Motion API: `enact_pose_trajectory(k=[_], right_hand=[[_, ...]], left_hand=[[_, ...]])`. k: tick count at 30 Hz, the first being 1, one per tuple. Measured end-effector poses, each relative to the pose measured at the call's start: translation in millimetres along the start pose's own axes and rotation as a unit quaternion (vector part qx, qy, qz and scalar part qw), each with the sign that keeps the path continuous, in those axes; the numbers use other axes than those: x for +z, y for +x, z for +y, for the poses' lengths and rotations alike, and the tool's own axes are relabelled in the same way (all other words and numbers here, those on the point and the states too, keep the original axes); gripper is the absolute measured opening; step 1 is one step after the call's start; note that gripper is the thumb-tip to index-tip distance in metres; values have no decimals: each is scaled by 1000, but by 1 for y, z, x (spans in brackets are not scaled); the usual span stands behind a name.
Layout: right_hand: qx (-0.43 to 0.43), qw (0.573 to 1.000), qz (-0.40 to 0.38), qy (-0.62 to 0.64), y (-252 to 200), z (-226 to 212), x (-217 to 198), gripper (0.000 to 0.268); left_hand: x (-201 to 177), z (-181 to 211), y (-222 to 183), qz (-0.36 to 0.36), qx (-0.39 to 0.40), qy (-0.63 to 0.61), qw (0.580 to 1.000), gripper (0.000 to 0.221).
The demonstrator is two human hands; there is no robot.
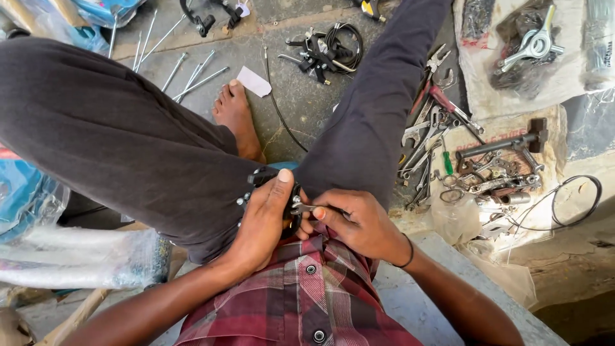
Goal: The person sits on the floor and assembles bicycle brake components. They handle a brake caliper, thread a cable through it, and use a wrench to tighten a bolt while holding the assembly.
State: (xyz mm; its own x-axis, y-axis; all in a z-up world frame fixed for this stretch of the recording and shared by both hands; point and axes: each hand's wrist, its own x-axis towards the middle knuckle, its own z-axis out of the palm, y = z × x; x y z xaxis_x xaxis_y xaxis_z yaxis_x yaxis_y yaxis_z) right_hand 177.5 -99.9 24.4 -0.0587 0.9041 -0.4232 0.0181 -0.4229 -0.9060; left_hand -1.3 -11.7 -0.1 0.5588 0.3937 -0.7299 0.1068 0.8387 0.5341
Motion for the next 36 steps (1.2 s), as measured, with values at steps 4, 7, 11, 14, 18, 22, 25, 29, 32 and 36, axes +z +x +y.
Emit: enact_pose_trajectory(k=[4,7,11,14,18,22,25,29,32,36], right_hand=[[17,998,-38,40,0,-5,-8,26],[24,999,-41,26,1,-2,-9,27],[-79,980,-111,-143,13,9,-21,24],[-149,919,-199,-306,30,2,-34,23],[-227,710,-284,-603,33,-40,-40,29],[-405,518,-187,-730,17,-79,-8,22],[-330,710,-38,-621,16,-91,-22,17],[-251,838,59,-480,28,-54,5,21],[-218,876,100,-418,23,-28,20,18],[-206,915,138,-318,21,-21,23,14]], left_hand=[[3,2,-2,-12,11,-10,1000,53],[4,6,-6,-12,28,16,999,54],[5,2,-8,-17,11,94,995,53],[0,1,-7,-46,21,117,992,56],[1,1,9,-119,-94,232,961,58],[-2,2,0,-102,-100,177,974,48],[-1,21,14,-42,-132,44,989,59],[3,24,8,24,-135,-56,989,59],[-1,23,5,16,-104,-53,993,64],[-1,24,5,24,-101,-55,993,65]])
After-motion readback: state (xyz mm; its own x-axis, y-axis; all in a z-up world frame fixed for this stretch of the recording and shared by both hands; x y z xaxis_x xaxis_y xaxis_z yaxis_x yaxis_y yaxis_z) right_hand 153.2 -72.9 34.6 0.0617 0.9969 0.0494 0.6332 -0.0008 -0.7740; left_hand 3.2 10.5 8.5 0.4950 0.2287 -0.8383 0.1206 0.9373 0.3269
